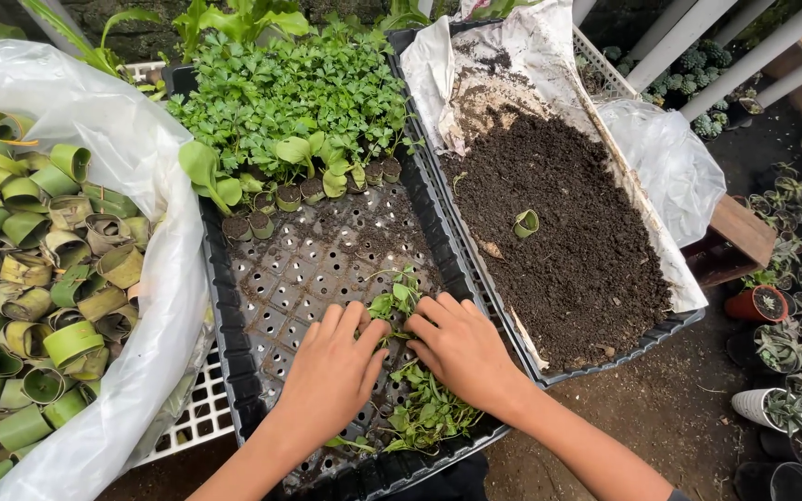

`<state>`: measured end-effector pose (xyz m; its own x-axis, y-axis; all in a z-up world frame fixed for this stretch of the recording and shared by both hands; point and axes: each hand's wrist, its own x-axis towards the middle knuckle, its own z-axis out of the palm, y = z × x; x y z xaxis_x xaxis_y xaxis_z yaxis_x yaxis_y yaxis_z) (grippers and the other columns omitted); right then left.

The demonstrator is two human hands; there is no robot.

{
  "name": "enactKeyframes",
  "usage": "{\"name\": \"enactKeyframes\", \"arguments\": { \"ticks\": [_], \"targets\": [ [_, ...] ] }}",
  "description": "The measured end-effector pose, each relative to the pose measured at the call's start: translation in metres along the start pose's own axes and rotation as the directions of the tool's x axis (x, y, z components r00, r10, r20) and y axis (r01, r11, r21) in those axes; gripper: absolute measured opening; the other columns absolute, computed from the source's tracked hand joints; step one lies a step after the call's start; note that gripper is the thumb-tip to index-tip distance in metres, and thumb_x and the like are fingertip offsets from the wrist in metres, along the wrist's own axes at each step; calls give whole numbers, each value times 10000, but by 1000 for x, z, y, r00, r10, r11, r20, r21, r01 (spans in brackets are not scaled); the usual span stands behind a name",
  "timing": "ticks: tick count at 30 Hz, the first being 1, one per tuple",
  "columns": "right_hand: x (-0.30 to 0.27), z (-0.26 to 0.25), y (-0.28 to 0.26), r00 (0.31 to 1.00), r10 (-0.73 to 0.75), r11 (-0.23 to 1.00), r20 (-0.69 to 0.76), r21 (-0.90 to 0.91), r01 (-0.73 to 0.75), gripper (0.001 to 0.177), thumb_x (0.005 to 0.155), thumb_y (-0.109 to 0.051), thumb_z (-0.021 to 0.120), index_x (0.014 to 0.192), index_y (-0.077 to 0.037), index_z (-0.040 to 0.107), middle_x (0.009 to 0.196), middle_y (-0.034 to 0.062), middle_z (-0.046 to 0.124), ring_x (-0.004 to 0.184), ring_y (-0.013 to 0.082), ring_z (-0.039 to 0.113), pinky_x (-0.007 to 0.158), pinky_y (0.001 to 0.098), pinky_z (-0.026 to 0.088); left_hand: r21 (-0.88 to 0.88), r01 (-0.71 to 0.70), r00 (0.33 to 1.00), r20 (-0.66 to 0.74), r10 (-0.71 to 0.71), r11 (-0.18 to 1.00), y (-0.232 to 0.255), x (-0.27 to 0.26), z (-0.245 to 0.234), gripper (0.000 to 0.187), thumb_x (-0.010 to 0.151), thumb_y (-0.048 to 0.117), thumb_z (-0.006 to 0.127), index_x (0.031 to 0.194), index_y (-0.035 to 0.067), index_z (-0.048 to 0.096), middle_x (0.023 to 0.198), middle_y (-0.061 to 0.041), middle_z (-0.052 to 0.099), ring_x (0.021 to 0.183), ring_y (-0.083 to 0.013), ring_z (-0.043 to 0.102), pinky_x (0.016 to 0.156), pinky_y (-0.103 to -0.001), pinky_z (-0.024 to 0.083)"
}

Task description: The person plants small seedlings into a tray filled with soil. They pick seedlings from a tray, place them into rolled leaf cups, and then insert the cups into the soil, pressing the soil around them.

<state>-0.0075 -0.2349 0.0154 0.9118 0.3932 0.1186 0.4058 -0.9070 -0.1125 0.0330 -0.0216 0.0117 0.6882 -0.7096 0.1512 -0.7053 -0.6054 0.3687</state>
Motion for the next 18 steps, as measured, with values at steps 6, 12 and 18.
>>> {"name": "enactKeyframes", "arguments": {
  "ticks": [6, 12, 18],
  "targets": [
    [9, -9, 5, 996, 76, 984, 42, 155, -81, 121, 919, -176, 693, 985, -103, 623, 961, 53, 604, 882, 274, 537, 710, 423, 423, -35, 23, 999, -35, -24, 999, 2, 6, 4, 222, 980, 236, 587, 1179, 141, 562, 1081, -93, 500, 954, -316, 482, 722, -449, 467],
    [14, -46, 1, 994, 110, 888, -14, 451, -92, 79, 954, -175, 667, 978, -103, 645, 994, 18, 624, 880, 200, 526, 782, 342, 413, -46, -39, 998, -58, 37, 998, 6, 18, -14, 211, 971, 274, 638, 1118, 139, 570, 1058, -90, 487, 931, -304, 459, 697, -420, 421],
    [14, -55, 6, 990, 138, 799, -14, 592, -103, 112, 986, -228, 640, 1003, -120, 664, 1011, 1, 652, 967, 172, 573, 844, 308, 401, -163, -57, 997, -64, 47, 985, 5, 28, -24, 111, 985, 247, 621, 1006, 138, 609, 1038, -41, 518, 959, -268, 471, 740, -416, 410]
  ]
}}
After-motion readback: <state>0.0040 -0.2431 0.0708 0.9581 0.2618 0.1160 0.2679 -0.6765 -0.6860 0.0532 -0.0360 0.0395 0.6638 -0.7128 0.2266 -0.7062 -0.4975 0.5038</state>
